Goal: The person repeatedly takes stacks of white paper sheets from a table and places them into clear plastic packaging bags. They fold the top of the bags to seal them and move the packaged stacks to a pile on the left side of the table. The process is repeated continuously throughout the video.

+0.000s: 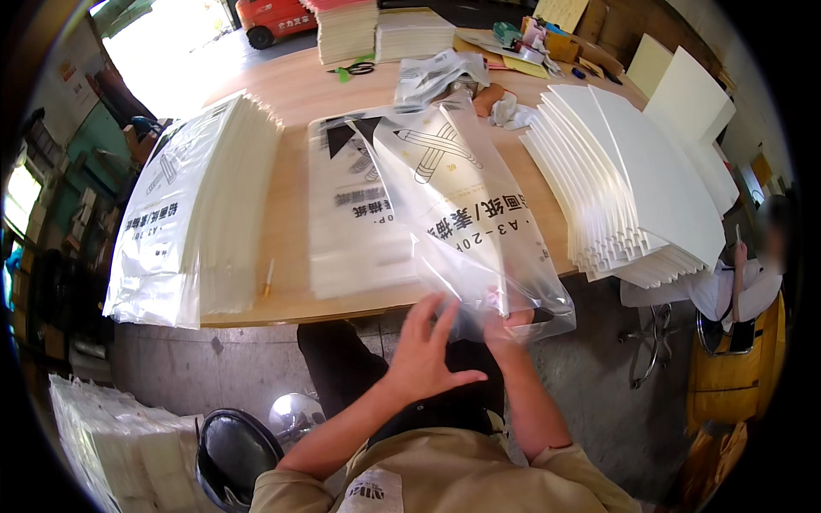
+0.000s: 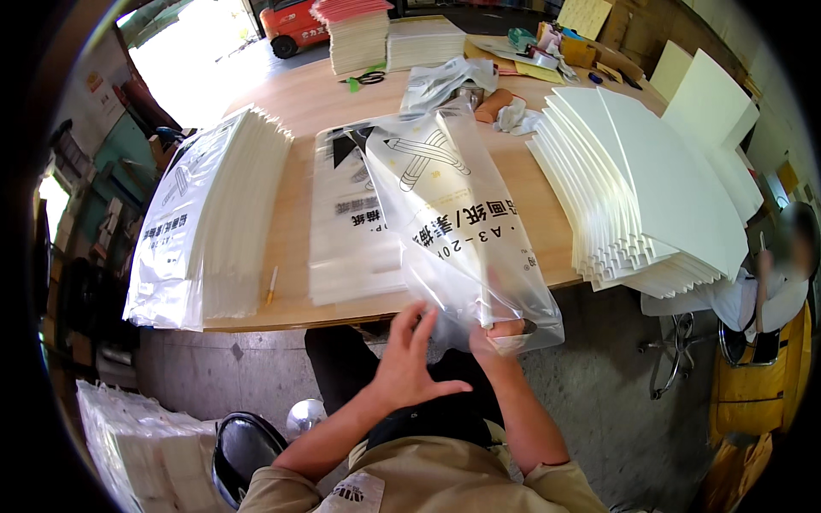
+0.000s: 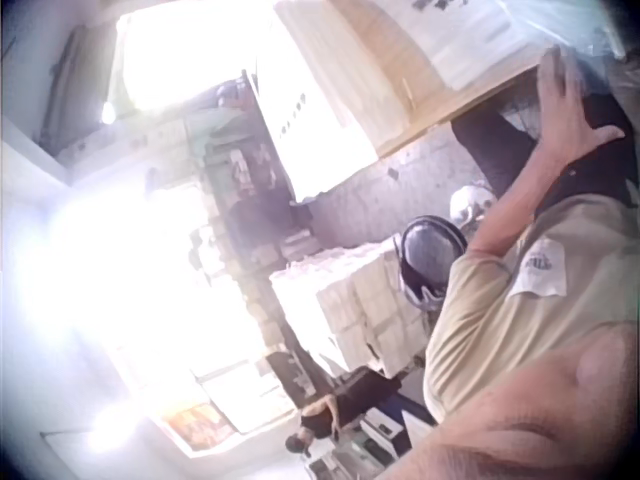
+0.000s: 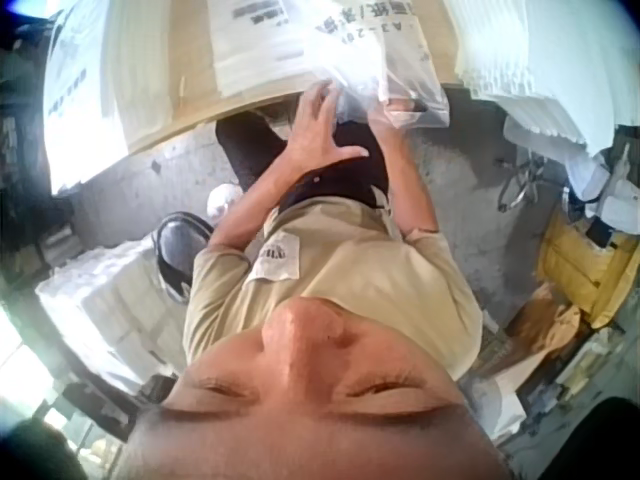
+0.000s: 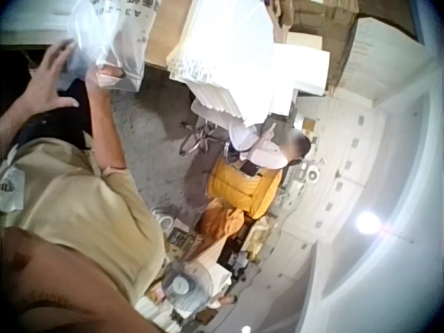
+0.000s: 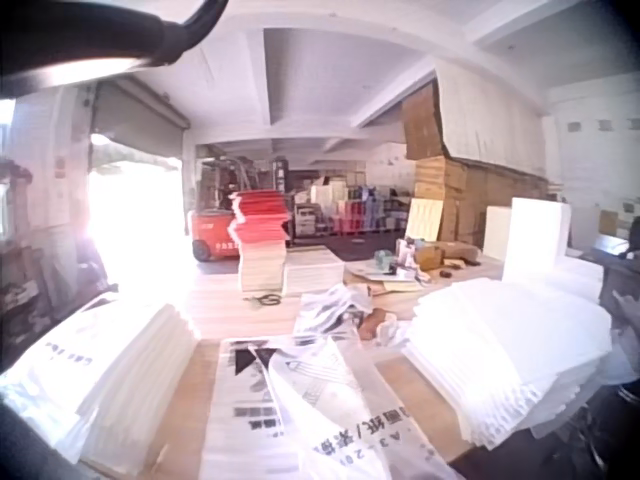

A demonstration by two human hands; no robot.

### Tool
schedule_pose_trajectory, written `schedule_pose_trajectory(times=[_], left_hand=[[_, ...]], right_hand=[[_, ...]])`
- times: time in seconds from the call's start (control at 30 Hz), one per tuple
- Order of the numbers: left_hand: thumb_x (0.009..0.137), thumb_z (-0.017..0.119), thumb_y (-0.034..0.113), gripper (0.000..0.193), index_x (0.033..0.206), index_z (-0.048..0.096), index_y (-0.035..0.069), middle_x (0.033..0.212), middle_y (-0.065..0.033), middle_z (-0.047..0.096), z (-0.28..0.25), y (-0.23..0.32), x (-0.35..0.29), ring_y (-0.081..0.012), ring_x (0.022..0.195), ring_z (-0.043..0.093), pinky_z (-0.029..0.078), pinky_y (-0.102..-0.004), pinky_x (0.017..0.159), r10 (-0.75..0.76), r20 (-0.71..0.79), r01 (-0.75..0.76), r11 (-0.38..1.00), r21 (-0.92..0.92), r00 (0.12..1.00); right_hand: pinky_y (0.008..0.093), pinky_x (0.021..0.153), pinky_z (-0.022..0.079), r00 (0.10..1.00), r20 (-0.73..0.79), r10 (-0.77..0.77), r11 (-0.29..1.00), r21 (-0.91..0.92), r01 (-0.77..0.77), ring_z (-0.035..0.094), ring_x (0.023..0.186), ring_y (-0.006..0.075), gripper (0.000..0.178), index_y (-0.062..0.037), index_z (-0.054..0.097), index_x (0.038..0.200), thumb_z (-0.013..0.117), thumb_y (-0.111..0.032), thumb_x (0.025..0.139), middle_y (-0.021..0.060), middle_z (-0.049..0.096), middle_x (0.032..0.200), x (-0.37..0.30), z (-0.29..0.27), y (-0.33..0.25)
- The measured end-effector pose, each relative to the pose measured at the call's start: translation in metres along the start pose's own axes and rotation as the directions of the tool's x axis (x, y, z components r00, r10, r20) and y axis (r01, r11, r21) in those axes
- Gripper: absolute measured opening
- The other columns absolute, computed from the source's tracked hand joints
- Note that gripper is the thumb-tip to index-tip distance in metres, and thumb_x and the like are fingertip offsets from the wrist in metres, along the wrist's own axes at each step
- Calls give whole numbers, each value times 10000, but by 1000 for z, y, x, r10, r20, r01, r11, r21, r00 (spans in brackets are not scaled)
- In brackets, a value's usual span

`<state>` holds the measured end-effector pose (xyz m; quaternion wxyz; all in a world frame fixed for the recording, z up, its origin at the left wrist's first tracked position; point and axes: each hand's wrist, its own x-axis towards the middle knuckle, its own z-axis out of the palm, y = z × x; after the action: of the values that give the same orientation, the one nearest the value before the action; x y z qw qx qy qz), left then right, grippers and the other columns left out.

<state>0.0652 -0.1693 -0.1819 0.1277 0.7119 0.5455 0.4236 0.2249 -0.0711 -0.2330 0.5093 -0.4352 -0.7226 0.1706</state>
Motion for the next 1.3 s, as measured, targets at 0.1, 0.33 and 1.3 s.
schedule_pose_trajectory(times=[0.1, 0.33, 1.3], left_hand=[[681, 906, 378, 1019, 1434, 314, 27, 1393, -232, 328, 40, -10, -13, -387, 1242, 417, 471, -434, 975, -126, -115, 112, 986, -124, 985], [733, 750, 21, 611, 1291, 505, 76, 1313, -190, 420, 55, -21, 0, -417, 1215, 444, 461, -469, 989, 140, -217, -122, 988, 93, 966], [758, 712, -104, 251, 960, 653, 33, 893, -113, 636, 20, -25, -26, -265, 757, 638, 523, -316, 626, 6, -252, -35, 993, -113, 968]], right_hand=[[350, 775, 546, 997, 2, 83, 996, 43, -83, 701, 865, 258, 350, 19, 656, 1204, 605, -9, 858, 152, 718, 975, 0, 0, -2], [315, 732, 533, 997, 28, 66, 995, 76, -68, 683, 796, 199, 201, 33, 666, 1077, 613, -28, 892, 140, 717, 927, -8, 1, 13], [405, 967, 493, 986, 139, 87, 985, -158, -64, 614, 1152, 350, 693, 2, 449, 1428, 763, -251, 865, 217, 602, 1288, 5, -2, 22]])
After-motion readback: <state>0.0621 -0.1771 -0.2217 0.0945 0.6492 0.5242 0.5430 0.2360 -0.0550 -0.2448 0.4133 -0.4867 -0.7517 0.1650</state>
